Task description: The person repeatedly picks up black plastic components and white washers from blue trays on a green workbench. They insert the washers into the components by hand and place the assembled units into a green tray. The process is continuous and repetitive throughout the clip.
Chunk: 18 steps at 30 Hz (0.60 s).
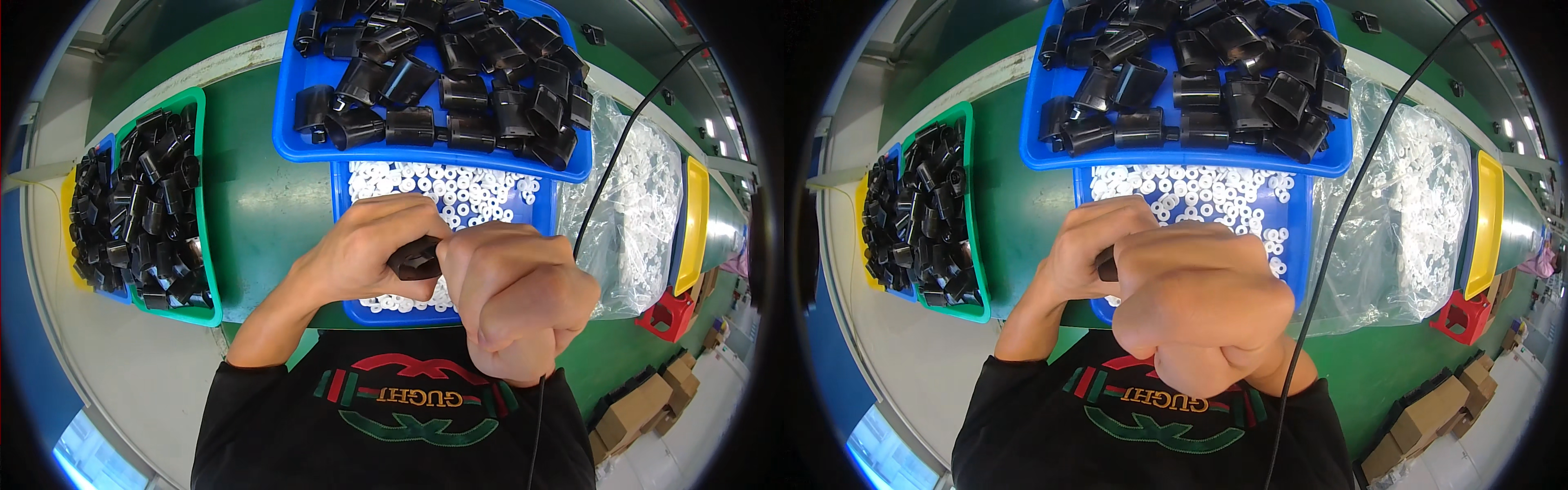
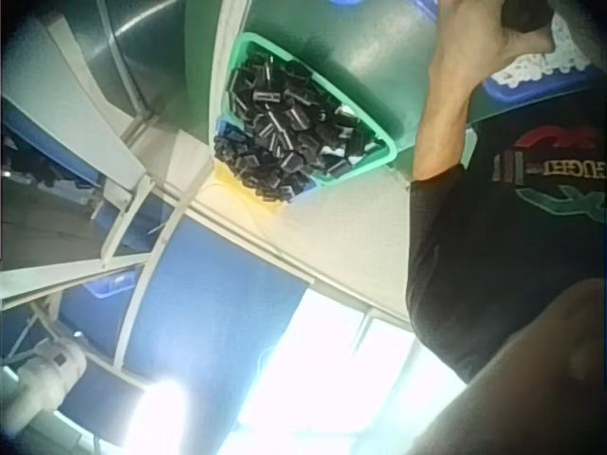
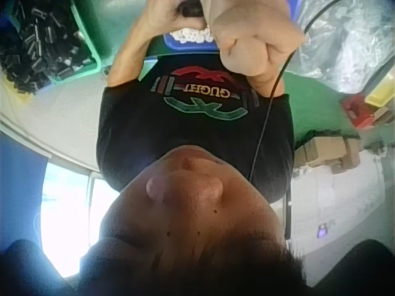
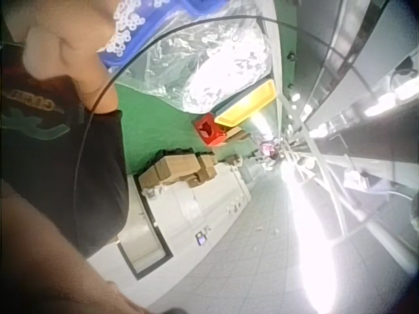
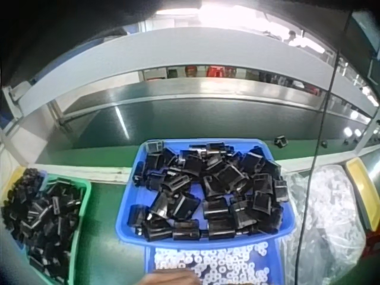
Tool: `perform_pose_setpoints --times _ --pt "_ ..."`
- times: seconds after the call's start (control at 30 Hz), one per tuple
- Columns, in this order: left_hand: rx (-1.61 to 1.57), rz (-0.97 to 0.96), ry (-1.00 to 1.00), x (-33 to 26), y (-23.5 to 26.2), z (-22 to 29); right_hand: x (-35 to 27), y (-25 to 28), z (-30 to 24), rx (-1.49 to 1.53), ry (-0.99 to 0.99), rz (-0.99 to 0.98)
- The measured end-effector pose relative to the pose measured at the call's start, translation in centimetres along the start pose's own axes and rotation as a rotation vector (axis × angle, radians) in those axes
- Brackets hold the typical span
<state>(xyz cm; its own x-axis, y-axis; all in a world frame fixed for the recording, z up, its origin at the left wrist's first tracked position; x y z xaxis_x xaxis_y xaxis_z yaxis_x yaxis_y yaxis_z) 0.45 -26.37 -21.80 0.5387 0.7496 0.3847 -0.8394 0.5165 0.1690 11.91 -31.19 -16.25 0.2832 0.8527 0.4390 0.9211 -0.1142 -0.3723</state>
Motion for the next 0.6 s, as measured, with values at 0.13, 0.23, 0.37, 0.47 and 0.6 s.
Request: perform_pose_setpoints --times 0.13,0.23,0.37,0.47,0.6 --pt "0.067 0.005 -0.019 0.1 0.0 0.6 -0.3 0.2 0.5 0.036 -0.041 0.004" --pt "0.089 -0.011 -0.040 -0.1 0.1 0.1 -0.1 0.4 0.6 0.015 -0.071 0.020" --pt "0.013 -0.022 0.034 0.1 0.3 -0.1 0.5 0.5 -0.1 0.009 -0.121 0.038" --pt "-0.014 -0.034 0.095 -0.1 0.4 -0.3 0.8 0.5 -1.6 0.065 -0.069 -0.035" --pt "-0.021 -0.032 0.027 0.0 0.2 0.1 0.3 -0.2 -1.0 0.053 -0.029 0.012"
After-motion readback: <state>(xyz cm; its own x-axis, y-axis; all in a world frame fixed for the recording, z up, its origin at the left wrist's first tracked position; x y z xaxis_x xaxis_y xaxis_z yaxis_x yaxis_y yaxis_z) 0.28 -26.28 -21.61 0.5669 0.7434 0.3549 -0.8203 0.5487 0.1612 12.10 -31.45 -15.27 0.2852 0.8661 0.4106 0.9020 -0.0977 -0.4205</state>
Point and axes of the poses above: each hand's wrist, its own x-axis towards the middle knuckle, its own y-axis out of the back of the hand, z = x × y, the point moved 5 cm from there along x, towards the middle knuckle, and after that the axes turned 14 degrees about z, right-handed, at the moved point
